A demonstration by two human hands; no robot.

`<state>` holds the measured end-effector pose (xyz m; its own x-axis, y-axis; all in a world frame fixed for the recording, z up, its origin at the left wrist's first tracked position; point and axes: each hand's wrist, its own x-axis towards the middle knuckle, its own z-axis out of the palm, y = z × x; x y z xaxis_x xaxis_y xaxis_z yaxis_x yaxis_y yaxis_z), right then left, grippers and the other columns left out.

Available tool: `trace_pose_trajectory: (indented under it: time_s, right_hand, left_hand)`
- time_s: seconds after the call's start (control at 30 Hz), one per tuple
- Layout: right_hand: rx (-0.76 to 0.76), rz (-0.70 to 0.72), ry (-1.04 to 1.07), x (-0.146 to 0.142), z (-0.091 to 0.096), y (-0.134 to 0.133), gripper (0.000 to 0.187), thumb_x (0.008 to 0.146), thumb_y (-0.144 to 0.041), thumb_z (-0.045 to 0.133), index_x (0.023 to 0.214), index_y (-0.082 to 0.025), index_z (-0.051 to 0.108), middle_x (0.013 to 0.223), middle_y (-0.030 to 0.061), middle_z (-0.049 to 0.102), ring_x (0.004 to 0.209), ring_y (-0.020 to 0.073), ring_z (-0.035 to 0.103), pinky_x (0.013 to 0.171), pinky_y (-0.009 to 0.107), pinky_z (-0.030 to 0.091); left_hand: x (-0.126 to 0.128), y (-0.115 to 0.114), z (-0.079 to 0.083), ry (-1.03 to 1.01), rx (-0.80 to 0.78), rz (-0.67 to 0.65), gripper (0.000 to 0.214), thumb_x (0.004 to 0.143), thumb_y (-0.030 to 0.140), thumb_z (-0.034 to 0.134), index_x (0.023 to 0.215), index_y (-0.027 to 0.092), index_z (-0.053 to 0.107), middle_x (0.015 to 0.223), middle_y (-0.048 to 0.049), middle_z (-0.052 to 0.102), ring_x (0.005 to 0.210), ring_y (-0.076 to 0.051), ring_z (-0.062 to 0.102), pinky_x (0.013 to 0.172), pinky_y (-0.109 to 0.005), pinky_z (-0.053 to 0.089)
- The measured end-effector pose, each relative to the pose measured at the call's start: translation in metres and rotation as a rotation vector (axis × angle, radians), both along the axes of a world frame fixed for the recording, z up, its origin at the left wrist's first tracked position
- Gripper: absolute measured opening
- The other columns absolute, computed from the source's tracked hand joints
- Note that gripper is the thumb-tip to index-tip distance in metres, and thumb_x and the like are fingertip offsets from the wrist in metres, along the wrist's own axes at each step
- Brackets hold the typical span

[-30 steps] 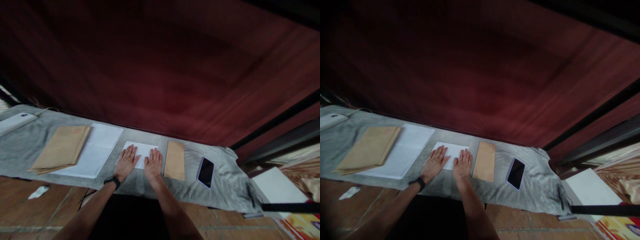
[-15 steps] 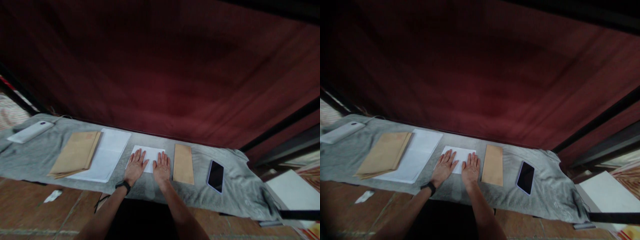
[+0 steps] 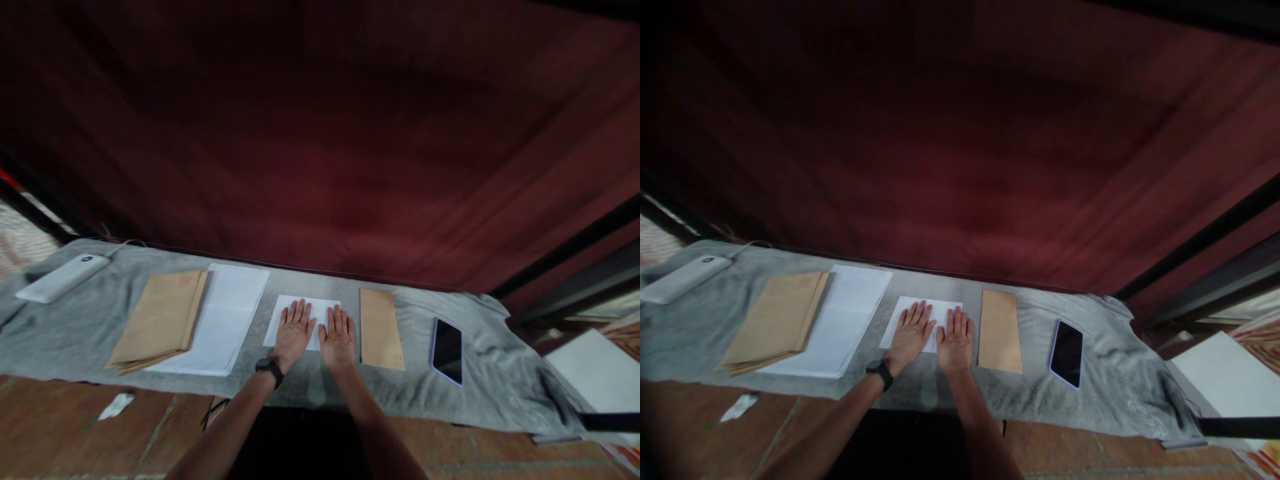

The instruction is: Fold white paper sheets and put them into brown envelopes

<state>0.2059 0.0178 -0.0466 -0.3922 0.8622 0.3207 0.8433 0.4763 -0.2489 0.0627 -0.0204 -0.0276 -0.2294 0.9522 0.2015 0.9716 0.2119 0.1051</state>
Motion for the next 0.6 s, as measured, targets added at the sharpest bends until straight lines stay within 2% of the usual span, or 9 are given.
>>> trace_pose_trajectory:
  time_s: [0.13, 0.33, 0.43, 0.6]
  right_hand:
    - [0.002, -0.003, -0.023, 0.000, 0.002, 0.000, 0.054, 0.103, -0.036, 0.041, 0.153, -0.014, 0.041, 0.160, 0.0150, 0.036, 0.145, 0.0289, 0.037, 0.119, 0.048, 0.025]
    - [0.029, 0.007, -0.043, 0.002, 0.002, -0.001, 0.055, 0.103, -0.035, 0.042, 0.153, -0.013, 0.041, 0.159, 0.0162, 0.036, 0.144, 0.0293, 0.039, 0.119, 0.048, 0.025]
    - [0.019, 0.006, -0.050, 0.002, 0.001, -0.001, 0.055, 0.103, -0.035, 0.042, 0.153, -0.014, 0.040, 0.160, 0.0159, 0.035, 0.145, 0.0286, 0.038, 0.119, 0.047, 0.024]
    - [-0.022, -0.036, -0.034, -0.009, 0.007, 0.003, 0.052, 0.101, -0.031, 0.044, 0.149, -0.011, 0.047, 0.157, 0.0166, 0.040, 0.146, 0.0303, 0.036, 0.121, 0.050, 0.020]
  left_hand:
    - [-0.010, 0.006, 0.003, -0.014, 0.013, -0.058, 0.054, 0.103, 0.040, 0.030, 0.149, 0.020, 0.047, 0.159, -0.0085, 0.040, 0.149, -0.028, 0.034, 0.121, -0.051, 0.026]
    - [-0.037, -0.020, -0.003, -0.013, 0.069, 0.057, 0.060, 0.101, 0.046, 0.032, 0.153, 0.016, 0.040, 0.160, -0.0122, 0.038, 0.150, -0.029, 0.031, 0.121, -0.050, 0.026]
    - [-0.040, -0.028, -0.006, -0.015, 0.083, 0.067, 0.062, 0.101, 0.046, 0.033, 0.154, 0.014, 0.038, 0.160, -0.0152, 0.037, 0.150, -0.029, 0.032, 0.121, -0.050, 0.027]
    - [-0.037, -0.028, -0.006, 0.014, 0.086, 0.071, 0.062, 0.101, 0.046, 0.031, 0.154, 0.014, 0.037, 0.160, -0.0162, 0.037, 0.149, -0.031, 0.033, 0.120, -0.051, 0.028]
